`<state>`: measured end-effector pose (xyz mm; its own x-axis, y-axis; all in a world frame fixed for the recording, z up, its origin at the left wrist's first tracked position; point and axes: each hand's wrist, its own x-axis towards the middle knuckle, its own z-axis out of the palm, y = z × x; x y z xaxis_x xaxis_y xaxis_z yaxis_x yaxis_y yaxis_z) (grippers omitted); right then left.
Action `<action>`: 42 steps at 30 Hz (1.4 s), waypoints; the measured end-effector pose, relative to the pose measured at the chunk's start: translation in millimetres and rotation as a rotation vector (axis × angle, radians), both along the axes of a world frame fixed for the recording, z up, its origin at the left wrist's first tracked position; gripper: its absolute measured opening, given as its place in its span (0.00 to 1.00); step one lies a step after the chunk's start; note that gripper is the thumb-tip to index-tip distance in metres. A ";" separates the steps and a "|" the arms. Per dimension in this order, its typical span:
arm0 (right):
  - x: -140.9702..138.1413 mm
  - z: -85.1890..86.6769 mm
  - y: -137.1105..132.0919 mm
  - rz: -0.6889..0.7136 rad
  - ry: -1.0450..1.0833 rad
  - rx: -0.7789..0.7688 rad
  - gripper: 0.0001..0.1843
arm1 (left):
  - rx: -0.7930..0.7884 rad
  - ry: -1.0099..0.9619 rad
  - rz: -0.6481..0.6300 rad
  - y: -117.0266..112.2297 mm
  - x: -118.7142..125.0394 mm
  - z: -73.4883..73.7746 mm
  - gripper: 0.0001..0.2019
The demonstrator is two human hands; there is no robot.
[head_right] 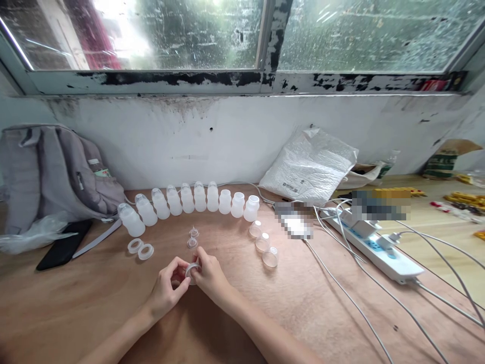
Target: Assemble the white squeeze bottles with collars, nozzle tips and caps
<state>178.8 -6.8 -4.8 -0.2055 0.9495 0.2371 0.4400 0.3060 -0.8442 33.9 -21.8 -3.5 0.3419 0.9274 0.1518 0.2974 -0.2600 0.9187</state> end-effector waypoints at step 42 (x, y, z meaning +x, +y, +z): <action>-4.8 0.4 -9.6 -0.008 -0.021 0.151 0.08 | 0.142 0.232 0.187 8.4 -5.0 -1.6 0.09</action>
